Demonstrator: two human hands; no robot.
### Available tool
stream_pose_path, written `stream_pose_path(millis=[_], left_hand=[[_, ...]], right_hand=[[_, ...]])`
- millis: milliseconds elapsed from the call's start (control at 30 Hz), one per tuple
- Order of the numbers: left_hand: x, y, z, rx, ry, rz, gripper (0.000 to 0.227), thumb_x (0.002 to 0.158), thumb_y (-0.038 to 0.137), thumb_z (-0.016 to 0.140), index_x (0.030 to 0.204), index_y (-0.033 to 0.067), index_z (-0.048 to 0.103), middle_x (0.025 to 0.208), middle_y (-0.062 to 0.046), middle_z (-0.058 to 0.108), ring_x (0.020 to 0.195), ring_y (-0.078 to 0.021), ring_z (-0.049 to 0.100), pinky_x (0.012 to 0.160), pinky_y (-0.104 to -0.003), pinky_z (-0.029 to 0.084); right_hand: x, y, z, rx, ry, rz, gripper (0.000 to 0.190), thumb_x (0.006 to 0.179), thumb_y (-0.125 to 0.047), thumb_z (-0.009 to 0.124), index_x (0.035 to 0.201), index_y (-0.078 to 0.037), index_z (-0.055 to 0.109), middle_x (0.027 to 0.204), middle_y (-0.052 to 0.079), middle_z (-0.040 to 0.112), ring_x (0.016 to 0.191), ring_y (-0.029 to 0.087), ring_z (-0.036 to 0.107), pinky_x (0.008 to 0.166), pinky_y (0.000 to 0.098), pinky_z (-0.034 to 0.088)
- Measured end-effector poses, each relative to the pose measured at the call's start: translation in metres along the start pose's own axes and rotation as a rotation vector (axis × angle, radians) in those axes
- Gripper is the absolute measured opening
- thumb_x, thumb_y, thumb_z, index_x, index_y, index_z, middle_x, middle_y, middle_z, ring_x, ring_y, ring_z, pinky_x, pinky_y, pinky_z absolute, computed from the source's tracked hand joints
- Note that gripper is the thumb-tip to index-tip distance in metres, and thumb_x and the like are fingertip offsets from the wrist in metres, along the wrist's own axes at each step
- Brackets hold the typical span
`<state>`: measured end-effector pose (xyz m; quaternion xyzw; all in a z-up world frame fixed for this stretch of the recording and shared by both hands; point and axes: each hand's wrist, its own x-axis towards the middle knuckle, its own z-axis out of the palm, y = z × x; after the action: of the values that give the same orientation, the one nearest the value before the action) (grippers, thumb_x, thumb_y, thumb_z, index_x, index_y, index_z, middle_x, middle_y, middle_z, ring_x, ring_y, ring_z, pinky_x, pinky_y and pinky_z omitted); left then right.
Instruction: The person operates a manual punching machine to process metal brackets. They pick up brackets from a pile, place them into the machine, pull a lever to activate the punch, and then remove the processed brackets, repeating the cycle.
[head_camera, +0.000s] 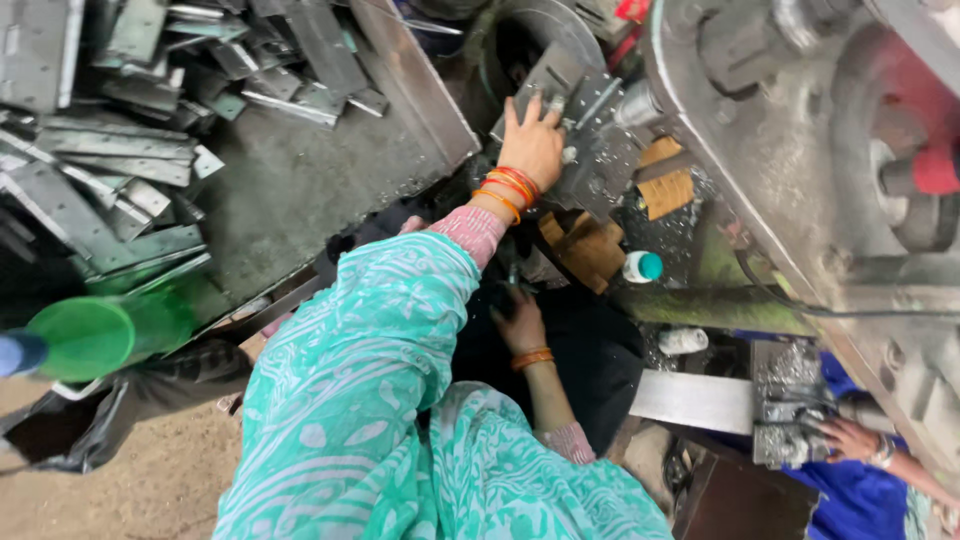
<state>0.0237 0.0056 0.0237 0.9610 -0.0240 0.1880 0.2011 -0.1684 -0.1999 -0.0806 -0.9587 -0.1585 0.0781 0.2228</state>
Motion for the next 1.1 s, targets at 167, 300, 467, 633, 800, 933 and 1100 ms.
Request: stream_pose_path(millis=[167, 300, 467, 633, 800, 933, 1100], left_hand=[[-0.012, -0.083, -0.023, -0.235, -0.143, -0.178, 0.036, 0.090, 0.043, 0.072, 0.102, 0.0095, 0.075, 0.118, -0.007, 0.069, 0.119, -0.0351, 0.058, 0.094, -0.058, 0.050], [-0.052, -0.191, -0.006, 0.078, -0.145, -0.347, 0.023, 0.088, 0.034, 0.073, 0.100, 0.0151, 0.077, 0.106, -0.008, 0.072, 0.113, -0.0313, 0.062, 0.089, -0.053, 0.051], [-0.122, -0.301, 0.030, 0.374, -0.181, -0.475, 0.024, 0.096, 0.018, 0.058, 0.113, 0.0182, 0.076, 0.124, -0.004, 0.067, 0.120, -0.0288, 0.055, 0.100, -0.062, 0.041], [-0.144, -0.363, 0.058, 0.584, -0.006, -0.241, 0.034, 0.098, 0.025, 0.054, 0.121, 0.0111, 0.074, 0.146, -0.008, 0.060, 0.138, -0.0301, 0.047, 0.112, -0.075, 0.018], [-0.116, -0.379, 0.078, 0.560, -0.112, -0.205, 0.034, 0.100, 0.023, 0.051, 0.122, 0.0106, 0.074, 0.143, -0.007, 0.060, 0.141, -0.0289, 0.045, 0.112, -0.081, 0.005], [-0.101, -0.381, 0.079, 0.554, -0.271, -0.200, 0.031, 0.097, 0.020, 0.053, 0.113, 0.0101, 0.078, 0.122, -0.006, 0.069, 0.132, -0.0307, 0.053, 0.112, -0.079, 0.006], [-0.122, -0.383, 0.070, 0.499, -0.281, -0.127, 0.024, 0.098, 0.015, 0.057, 0.104, 0.0105, 0.079, 0.108, -0.007, 0.071, 0.110, -0.0265, 0.061, 0.117, -0.069, 0.024]], right_hand=[[0.010, -0.056, -0.083, -0.015, 0.003, -0.039, 0.046, 0.089, -0.026, 0.072, 0.131, -0.007, 0.064, 0.125, 0.023, 0.069, 0.115, 0.041, 0.065, 0.094, 0.0459, 0.053], [0.017, -0.094, -0.118, -0.001, -0.032, 0.020, 0.043, 0.089, -0.029, 0.071, 0.127, -0.010, 0.068, 0.118, 0.020, 0.072, 0.110, 0.039, 0.069, 0.091, 0.0439, 0.054], [0.029, -0.109, -0.115, -0.019, -0.055, -0.020, 0.041, 0.088, -0.029, 0.072, 0.124, -0.009, 0.070, 0.115, 0.020, 0.073, 0.107, 0.038, 0.070, 0.090, 0.0433, 0.054], [0.028, -0.101, -0.116, -0.049, -0.088, 0.012, 0.042, 0.087, -0.030, 0.073, 0.123, -0.009, 0.070, 0.113, 0.020, 0.073, 0.105, 0.038, 0.070, 0.089, 0.0435, 0.054], [0.031, -0.102, -0.111, -0.049, -0.101, 0.043, 0.043, 0.086, -0.030, 0.074, 0.124, -0.009, 0.070, 0.112, 0.019, 0.073, 0.104, 0.037, 0.071, 0.089, 0.0427, 0.054], [0.032, -0.100, -0.113, -0.029, -0.100, 0.017, 0.042, 0.087, -0.030, 0.073, 0.123, -0.009, 0.070, 0.113, 0.019, 0.073, 0.104, 0.036, 0.071, 0.089, 0.0416, 0.054], [0.030, -0.100, -0.114, -0.016, -0.109, 0.069, 0.043, 0.086, -0.030, 0.073, 0.124, -0.009, 0.070, 0.112, 0.018, 0.073, 0.102, 0.035, 0.072, 0.089, 0.0404, 0.055]])
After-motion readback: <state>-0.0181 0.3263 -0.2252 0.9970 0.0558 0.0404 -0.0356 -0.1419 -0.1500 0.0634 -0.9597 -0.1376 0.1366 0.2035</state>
